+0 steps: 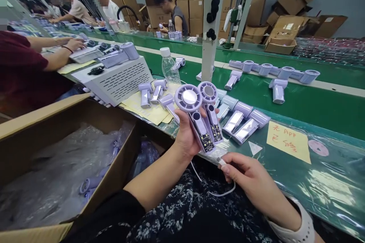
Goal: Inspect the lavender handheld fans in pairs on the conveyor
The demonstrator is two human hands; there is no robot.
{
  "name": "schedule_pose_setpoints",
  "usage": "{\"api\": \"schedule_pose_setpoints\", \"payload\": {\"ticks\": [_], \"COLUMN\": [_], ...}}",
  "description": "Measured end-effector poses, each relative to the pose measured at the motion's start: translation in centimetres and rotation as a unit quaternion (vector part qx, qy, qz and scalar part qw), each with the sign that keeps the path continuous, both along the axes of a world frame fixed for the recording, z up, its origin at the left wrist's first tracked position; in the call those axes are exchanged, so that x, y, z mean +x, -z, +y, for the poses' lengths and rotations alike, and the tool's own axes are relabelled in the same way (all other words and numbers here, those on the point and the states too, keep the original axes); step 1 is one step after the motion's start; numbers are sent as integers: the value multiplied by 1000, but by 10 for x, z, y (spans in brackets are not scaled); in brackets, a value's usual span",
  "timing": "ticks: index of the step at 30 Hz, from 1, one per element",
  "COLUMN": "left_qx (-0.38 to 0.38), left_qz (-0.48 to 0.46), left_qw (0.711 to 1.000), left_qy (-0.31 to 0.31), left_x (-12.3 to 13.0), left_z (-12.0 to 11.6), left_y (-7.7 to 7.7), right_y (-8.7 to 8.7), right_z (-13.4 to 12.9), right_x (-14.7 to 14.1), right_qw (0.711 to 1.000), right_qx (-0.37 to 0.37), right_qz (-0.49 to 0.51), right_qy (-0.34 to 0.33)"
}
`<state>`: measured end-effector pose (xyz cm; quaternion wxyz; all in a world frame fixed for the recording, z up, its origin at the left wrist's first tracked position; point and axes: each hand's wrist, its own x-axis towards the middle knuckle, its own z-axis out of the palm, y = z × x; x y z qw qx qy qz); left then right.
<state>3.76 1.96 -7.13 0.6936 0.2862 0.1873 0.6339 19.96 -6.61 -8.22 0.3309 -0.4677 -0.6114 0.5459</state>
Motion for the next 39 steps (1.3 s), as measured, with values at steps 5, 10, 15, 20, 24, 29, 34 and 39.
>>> {"api": "schedule_pose_setpoints", "payload": {"ticks": [5, 10, 15, 20, 24, 29, 34, 39], "left_qx": [-5, -13, -25, -28, -15, 9, -3, -96], "left_qz": [-12, -24, -54, -72, -67, -32, -12, -95], "left_qw": [1000, 999, 997, 995, 996, 999, 1000, 991], "left_qy": [23, 22, 40, 64, 62, 20, 6, 20], "left_x": [6, 3, 0, -2, 2, 11, 15, 7], "left_z": [-6, -8, -8, -8, -6, -7, -9, -6], "left_y": [-1, 0, 1, 0, 1, 9, 12, 4], "right_y": [7, 8, 2, 0, 4, 16, 19, 12], "right_z": [-1, -5, -4, -5, -11, -14, -9, -9], "right_x": [-19, -23, -25, -26, -35, -44, -36, -28], "right_qw": [993, 993, 993, 995, 984, 967, 984, 984], "right_qx": [37, 1, 4, 4, -37, -74, 12, 168], "right_qz": [108, 116, 119, 94, 170, 222, 144, 48], "right_qy": [25, -11, -8, -14, 45, 99, 106, 46]}}
